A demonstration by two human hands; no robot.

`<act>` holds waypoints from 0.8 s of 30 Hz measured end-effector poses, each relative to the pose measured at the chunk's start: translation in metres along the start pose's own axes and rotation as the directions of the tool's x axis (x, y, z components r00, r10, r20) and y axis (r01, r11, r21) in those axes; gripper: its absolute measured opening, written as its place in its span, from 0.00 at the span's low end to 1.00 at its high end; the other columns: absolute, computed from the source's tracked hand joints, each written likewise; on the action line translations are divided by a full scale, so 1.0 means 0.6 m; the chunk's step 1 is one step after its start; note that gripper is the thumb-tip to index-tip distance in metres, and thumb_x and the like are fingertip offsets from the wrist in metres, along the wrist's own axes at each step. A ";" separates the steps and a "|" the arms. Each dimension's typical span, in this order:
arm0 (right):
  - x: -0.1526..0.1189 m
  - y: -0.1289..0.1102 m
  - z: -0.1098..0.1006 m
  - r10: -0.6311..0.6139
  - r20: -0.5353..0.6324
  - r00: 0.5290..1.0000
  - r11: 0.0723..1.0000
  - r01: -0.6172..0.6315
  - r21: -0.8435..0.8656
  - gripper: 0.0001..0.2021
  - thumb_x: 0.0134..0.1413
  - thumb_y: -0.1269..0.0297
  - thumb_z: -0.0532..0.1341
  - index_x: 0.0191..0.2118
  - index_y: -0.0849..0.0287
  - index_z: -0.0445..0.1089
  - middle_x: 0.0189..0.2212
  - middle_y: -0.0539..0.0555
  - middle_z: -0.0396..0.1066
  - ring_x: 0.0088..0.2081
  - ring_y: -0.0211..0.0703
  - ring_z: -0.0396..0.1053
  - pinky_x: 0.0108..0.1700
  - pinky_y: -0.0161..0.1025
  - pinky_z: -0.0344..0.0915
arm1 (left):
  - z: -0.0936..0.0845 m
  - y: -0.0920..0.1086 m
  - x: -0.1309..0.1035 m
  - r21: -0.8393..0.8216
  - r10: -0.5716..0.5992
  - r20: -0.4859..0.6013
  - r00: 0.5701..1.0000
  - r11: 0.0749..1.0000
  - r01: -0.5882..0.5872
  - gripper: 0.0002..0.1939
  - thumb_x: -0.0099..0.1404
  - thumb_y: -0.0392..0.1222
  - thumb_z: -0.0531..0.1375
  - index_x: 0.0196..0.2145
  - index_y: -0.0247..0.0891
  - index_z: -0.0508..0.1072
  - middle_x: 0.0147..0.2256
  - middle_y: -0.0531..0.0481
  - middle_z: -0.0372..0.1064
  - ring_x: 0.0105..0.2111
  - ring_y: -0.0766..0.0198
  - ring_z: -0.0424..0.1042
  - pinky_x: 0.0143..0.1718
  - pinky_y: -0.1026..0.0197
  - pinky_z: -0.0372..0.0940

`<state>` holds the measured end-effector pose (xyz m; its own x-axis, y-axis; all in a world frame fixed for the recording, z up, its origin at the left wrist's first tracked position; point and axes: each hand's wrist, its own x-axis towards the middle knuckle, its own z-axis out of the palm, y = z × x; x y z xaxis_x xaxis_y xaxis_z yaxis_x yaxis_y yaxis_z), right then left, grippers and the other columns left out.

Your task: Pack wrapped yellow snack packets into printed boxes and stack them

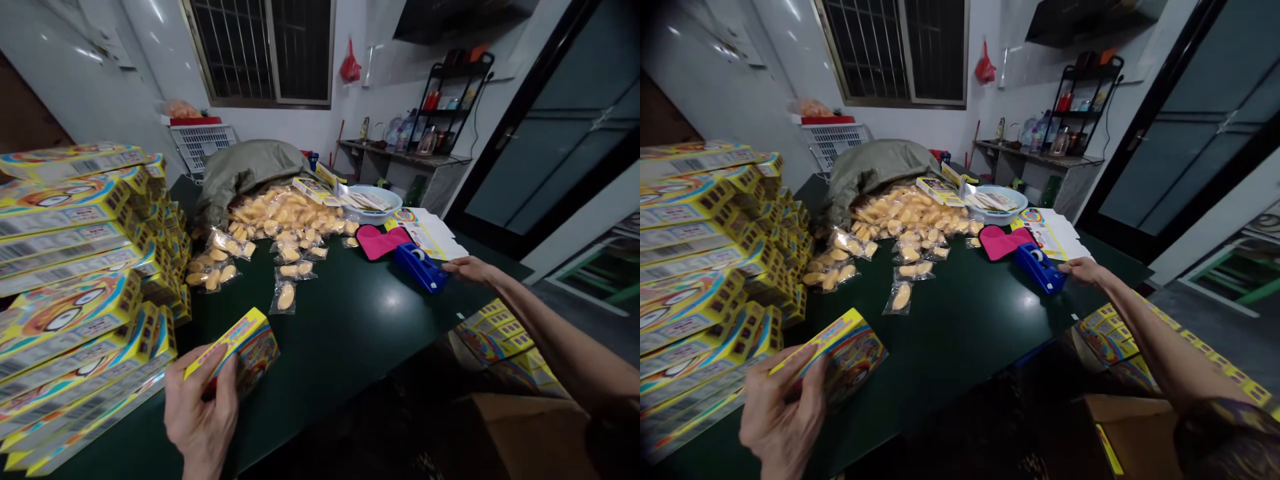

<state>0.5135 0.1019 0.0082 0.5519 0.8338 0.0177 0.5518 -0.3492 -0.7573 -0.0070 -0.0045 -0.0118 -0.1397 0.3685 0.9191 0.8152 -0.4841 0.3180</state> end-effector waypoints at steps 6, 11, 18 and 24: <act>0.011 -0.017 0.004 0.254 0.248 0.935 0.963 -0.268 0.027 0.05 0.44 0.74 0.65 0.22 0.68 0.71 0.14 0.52 0.63 0.16 0.31 0.54 0.17 0.31 0.43 | 0.001 0.004 0.002 -0.022 -0.010 -0.014 1.000 1.000 0.010 0.08 0.56 0.30 0.63 0.35 0.35 0.73 0.37 0.45 0.68 0.35 0.65 0.69 0.35 0.62 0.64; 0.003 -0.012 0.021 0.307 0.188 0.933 0.917 -0.343 0.205 0.08 0.43 0.77 0.63 0.21 0.63 0.65 0.16 0.48 0.61 0.18 0.31 0.57 0.20 0.31 0.61 | 0.002 0.004 0.002 -0.027 -0.018 -0.018 1.000 0.999 0.018 0.08 0.56 0.31 0.63 0.35 0.36 0.73 0.36 0.46 0.69 0.35 0.64 0.69 0.35 0.61 0.64; -0.039 0.039 0.032 0.209 0.013 0.978 0.849 -0.188 0.493 0.11 0.52 0.71 0.61 0.22 0.59 0.60 0.24 0.53 0.65 0.26 0.38 0.67 0.31 0.40 0.72 | 0.003 0.003 0.003 -0.054 -0.004 -0.033 0.999 0.999 0.002 0.09 0.54 0.30 0.63 0.35 0.36 0.73 0.35 0.47 0.69 0.35 0.63 0.70 0.36 0.60 0.65; -0.056 0.081 0.070 0.190 -0.052 0.981 0.889 -0.149 0.434 0.11 0.55 0.72 0.59 0.23 0.61 0.60 0.21 0.47 0.62 0.25 0.34 0.67 0.30 0.37 0.71 | 0.006 0.007 0.007 -0.059 0.005 -0.056 0.998 0.998 -0.008 0.09 0.54 0.30 0.64 0.35 0.36 0.74 0.35 0.46 0.70 0.34 0.62 0.69 0.35 0.59 0.64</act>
<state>0.4955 0.0753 -0.0567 0.6782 0.7291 -0.0923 0.1371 -0.2488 -0.9588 -0.0022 -0.0021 -0.0075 -0.1670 0.3214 0.9321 0.7817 -0.5330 0.3238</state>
